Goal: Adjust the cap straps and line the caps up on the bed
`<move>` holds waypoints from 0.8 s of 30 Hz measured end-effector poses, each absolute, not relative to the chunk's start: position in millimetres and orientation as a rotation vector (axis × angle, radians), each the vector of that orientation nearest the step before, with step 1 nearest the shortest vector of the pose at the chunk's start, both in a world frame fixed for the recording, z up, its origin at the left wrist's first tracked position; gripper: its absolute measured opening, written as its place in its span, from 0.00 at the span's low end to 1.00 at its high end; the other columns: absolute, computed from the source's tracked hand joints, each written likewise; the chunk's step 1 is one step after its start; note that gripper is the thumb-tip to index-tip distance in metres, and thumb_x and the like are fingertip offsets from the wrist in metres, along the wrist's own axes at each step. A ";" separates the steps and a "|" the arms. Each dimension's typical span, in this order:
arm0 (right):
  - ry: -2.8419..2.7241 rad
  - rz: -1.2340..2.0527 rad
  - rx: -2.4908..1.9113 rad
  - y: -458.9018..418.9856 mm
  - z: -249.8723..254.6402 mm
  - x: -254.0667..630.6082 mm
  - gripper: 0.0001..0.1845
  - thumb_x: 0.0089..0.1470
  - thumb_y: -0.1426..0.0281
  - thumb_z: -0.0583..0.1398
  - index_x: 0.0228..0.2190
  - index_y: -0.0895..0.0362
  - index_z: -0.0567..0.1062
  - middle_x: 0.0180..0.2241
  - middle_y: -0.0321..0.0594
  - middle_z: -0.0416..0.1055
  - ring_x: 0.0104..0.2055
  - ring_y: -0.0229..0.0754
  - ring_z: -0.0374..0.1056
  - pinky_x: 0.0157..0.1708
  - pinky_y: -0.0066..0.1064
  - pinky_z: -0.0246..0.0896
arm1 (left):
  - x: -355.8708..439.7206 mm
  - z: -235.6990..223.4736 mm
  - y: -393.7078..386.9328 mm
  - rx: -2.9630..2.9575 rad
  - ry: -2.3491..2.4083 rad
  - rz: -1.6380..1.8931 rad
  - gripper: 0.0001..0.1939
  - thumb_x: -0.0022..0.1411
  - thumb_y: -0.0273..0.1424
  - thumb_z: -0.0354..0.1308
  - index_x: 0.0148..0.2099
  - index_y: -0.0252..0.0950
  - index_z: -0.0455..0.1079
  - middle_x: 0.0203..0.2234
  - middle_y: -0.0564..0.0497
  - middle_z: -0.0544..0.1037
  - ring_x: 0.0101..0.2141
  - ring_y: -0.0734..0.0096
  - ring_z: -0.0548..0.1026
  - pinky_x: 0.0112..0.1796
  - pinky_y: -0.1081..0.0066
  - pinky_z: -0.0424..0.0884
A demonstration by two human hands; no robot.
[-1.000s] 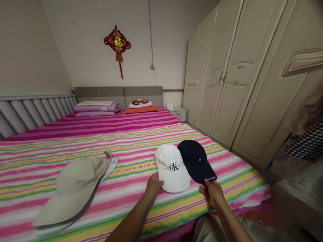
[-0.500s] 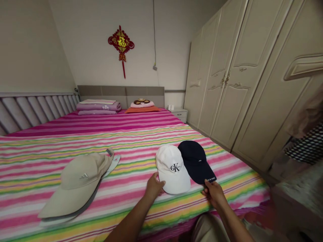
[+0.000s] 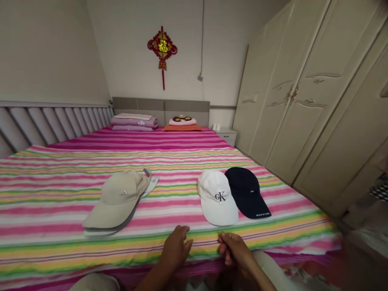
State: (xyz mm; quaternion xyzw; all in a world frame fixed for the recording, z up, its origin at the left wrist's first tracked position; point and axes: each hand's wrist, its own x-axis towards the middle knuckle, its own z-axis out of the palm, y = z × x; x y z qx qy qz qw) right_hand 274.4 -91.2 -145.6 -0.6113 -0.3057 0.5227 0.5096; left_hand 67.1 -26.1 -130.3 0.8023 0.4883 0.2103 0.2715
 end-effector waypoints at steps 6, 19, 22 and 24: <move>-0.877 1.357 -1.462 -83.2 -163.7 243.8 0.24 0.36 0.47 0.55 0.20 0.57 0.63 0.10 0.28 0.63 0.06 0.29 0.53 0.08 0.21 0.39 | 39.5 -139.9 -27.7 1.493 1.220 0.636 0.17 0.45 0.32 0.51 0.39 0.31 0.64 0.20 0.55 0.66 0.20 0.73 0.66 0.25 0.71 0.61; -1.217 1.548 -1.466 -92.5 -196.0 183.9 0.24 0.38 0.47 0.52 0.20 0.56 0.61 0.11 0.28 0.62 0.08 0.28 0.51 0.11 0.22 0.37 | -49.8 -122.7 -27.8 0.637 1.117 1.153 0.14 0.45 0.29 0.61 0.36 0.30 0.65 0.18 0.52 0.73 0.17 0.78 0.70 0.19 0.78 0.63; -1.241 1.556 -1.482 -91.2 -199.3 180.8 0.25 0.36 0.45 0.52 0.19 0.56 0.60 0.11 0.29 0.62 0.08 0.28 0.51 0.11 0.22 0.36 | -78.7 -108.3 -21.6 0.434 1.159 1.496 0.05 0.50 0.24 0.58 0.32 0.31 0.66 0.17 0.53 0.72 0.17 0.78 0.71 0.20 0.78 0.66; -1.249 1.566 -1.492 -91.3 -200.4 179.0 0.26 0.35 0.44 0.52 0.18 0.55 0.59 0.11 0.29 0.62 0.08 0.28 0.51 0.11 0.22 0.37 | -94.8 -100.8 -17.3 0.339 1.188 1.647 0.01 0.53 0.22 0.54 0.31 0.31 0.65 0.17 0.54 0.72 0.18 0.80 0.71 0.21 0.79 0.68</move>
